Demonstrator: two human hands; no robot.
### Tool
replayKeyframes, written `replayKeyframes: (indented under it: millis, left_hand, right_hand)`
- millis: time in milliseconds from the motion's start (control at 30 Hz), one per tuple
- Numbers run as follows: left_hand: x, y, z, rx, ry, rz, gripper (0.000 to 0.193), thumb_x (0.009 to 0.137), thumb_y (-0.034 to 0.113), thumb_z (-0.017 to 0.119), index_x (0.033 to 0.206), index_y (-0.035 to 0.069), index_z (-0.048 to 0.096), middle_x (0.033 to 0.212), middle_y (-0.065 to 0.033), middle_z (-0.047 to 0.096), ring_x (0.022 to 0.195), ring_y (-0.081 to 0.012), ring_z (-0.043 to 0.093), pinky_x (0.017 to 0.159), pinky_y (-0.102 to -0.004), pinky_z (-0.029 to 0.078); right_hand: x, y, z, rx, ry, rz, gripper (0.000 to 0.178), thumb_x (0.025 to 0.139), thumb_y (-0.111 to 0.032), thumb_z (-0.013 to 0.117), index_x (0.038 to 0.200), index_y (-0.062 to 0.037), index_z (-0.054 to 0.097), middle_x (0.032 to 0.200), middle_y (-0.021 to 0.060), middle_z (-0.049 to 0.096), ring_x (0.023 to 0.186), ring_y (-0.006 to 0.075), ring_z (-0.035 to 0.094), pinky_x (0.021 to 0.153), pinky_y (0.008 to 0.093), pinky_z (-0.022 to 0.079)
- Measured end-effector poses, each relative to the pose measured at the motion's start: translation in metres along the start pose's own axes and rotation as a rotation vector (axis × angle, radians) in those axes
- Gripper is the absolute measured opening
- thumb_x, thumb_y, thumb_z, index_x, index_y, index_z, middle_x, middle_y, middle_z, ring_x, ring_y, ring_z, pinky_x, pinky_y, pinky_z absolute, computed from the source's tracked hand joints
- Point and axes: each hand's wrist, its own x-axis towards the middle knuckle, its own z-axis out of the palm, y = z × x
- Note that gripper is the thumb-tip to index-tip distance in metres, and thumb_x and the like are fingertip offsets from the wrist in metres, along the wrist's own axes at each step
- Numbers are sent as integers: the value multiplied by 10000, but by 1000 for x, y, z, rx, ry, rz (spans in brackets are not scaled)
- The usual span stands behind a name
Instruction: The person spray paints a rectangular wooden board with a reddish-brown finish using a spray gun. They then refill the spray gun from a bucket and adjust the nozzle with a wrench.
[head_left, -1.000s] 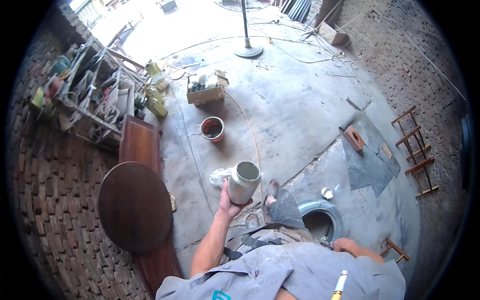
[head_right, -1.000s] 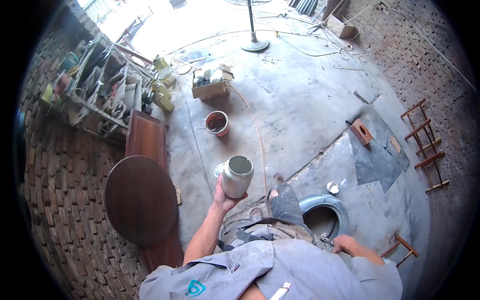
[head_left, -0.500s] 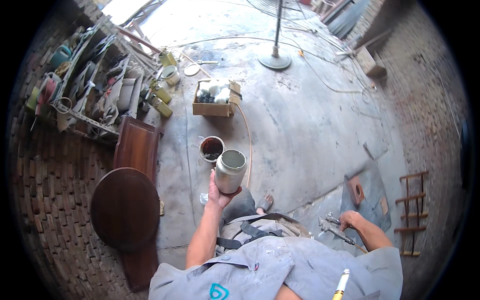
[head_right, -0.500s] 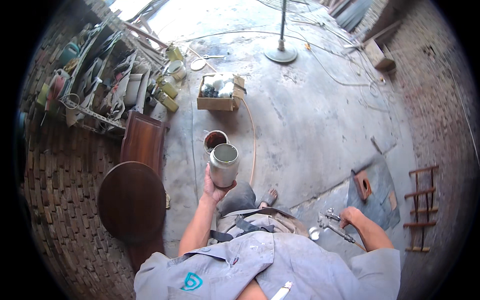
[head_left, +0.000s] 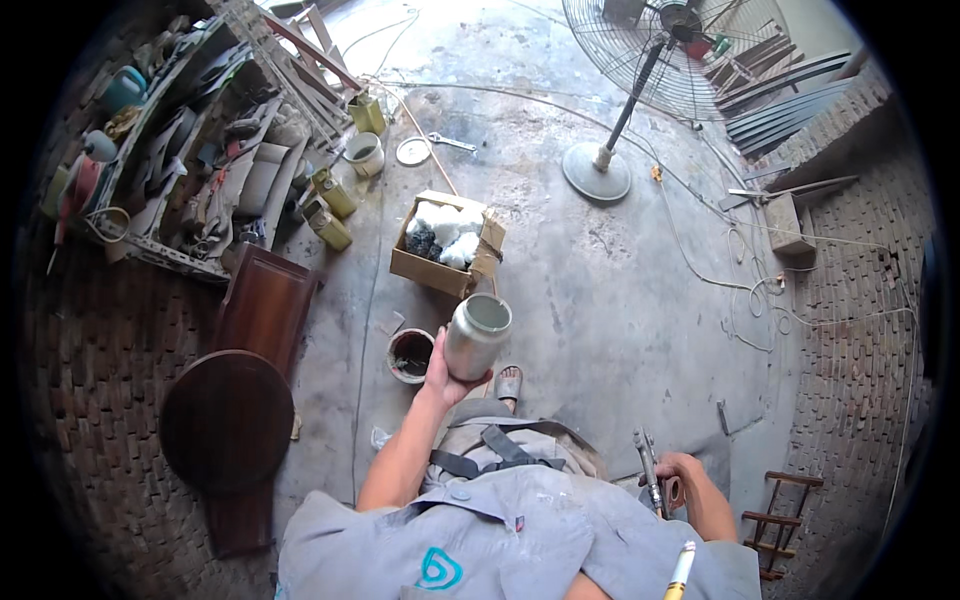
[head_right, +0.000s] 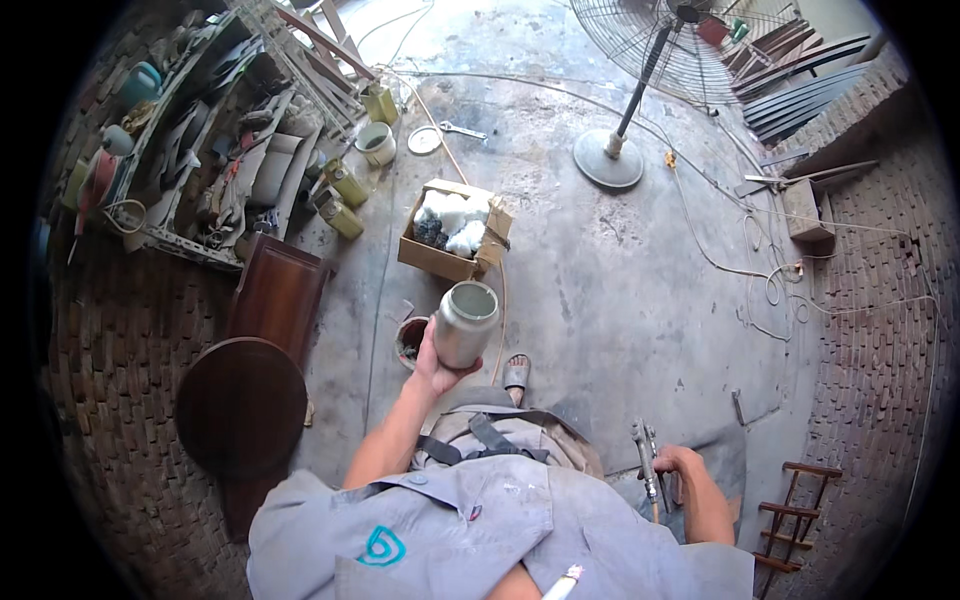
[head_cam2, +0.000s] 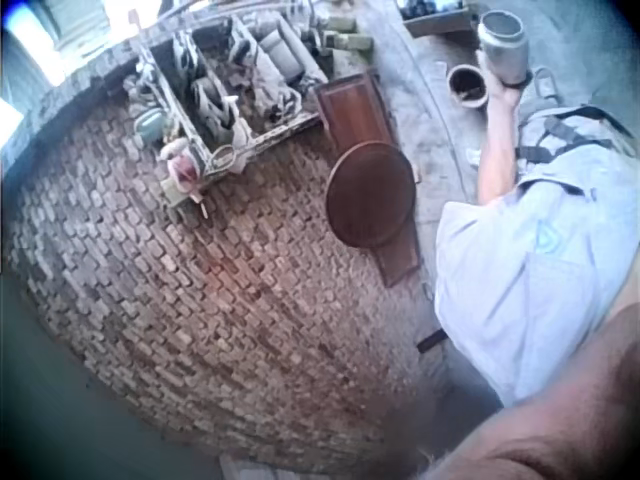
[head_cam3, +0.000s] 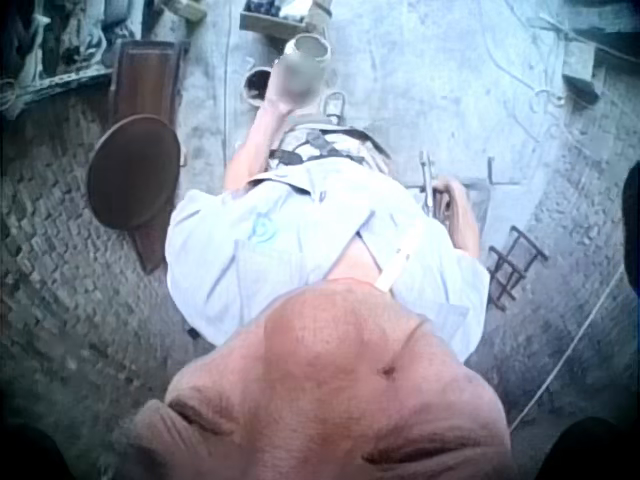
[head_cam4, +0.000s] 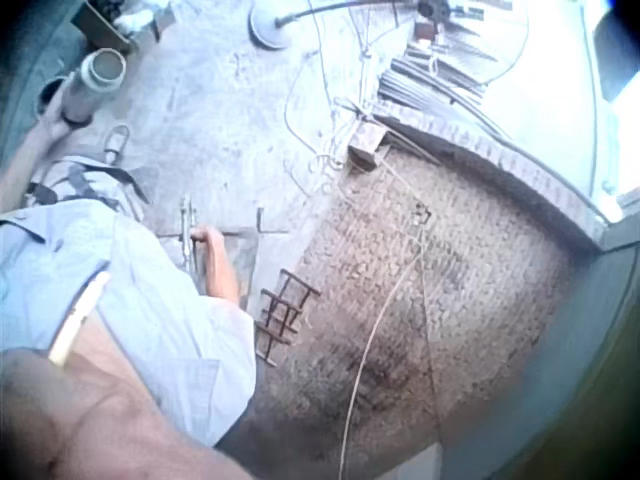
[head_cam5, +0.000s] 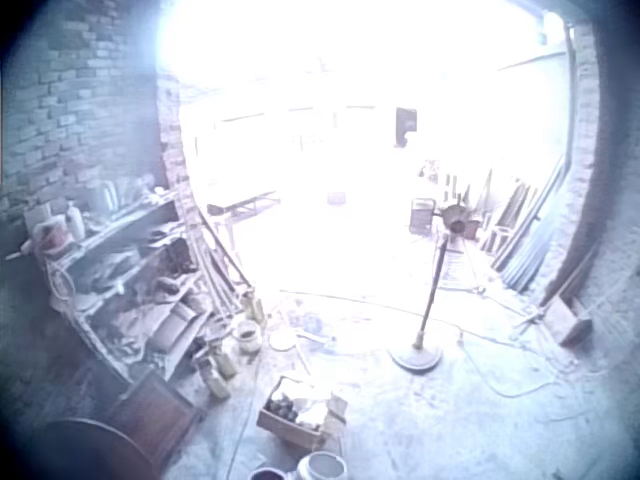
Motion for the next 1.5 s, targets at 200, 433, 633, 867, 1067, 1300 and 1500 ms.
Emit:
replayKeyframes:
  millis: [200,433,633,867,1067,1300,1500]
  left_hand:
    - [113,59,91,34,0,-1,710,906,760,458,1383,235,512,1355,-78,557,1192,-288,563,875,-563,542]
    - [215,111,121,-164,118,128,718,865,739,526,1379,237,516,1351,-70,567,1185,-277,558,848,-528,534]
    - [265,158,138,-407,112,230,724,874,699,526,1398,199,532,1349,-106,585,1183,-325,577,834,-491,529]
    - [315,232,154,-406,-16,447,697,914,693,478,1398,193,523,1366,-112,576,1199,-336,583,810,-538,568]
    - [390,318,153,-544,105,513,675,936,633,447,1433,181,504,1423,-121,554,1342,-369,498,827,-546,525]
    - [428,399,151,-599,288,545,735,849,739,508,1365,216,527,1358,-90,570,1223,-330,533,854,-537,481]
    - [446,456,151,-673,422,580,667,852,740,524,1308,253,550,1288,-61,588,1128,-316,541,838,-546,470]
  right_hand:
    - [-16,-6,-119,-174,-13,9,735,590,-624,820,1004,-20,758,1046,129,743,937,249,681,834,404,545]
    - [11,-23,-358,-253,32,-74,685,595,-600,802,982,-35,774,1029,158,754,940,314,700,818,429,543]
    - [53,-71,-576,-570,352,-69,575,638,-472,727,944,15,745,1002,253,720,918,391,711,805,469,557]
    - [44,-235,-716,-639,715,-224,506,653,-423,725,915,10,735,945,283,704,912,411,698,826,486,568]
    - [34,-349,-785,-804,876,-202,606,605,-424,837,1079,-82,677,1066,169,659,1026,350,649,870,467,546]
    - [29,-510,-900,-800,973,-378,596,620,-367,805,1085,-36,635,1063,198,636,1030,375,626,851,475,536]
    - [38,-673,-985,-747,928,-357,596,657,-374,769,1138,-45,644,1147,200,632,1113,356,610,927,450,510]
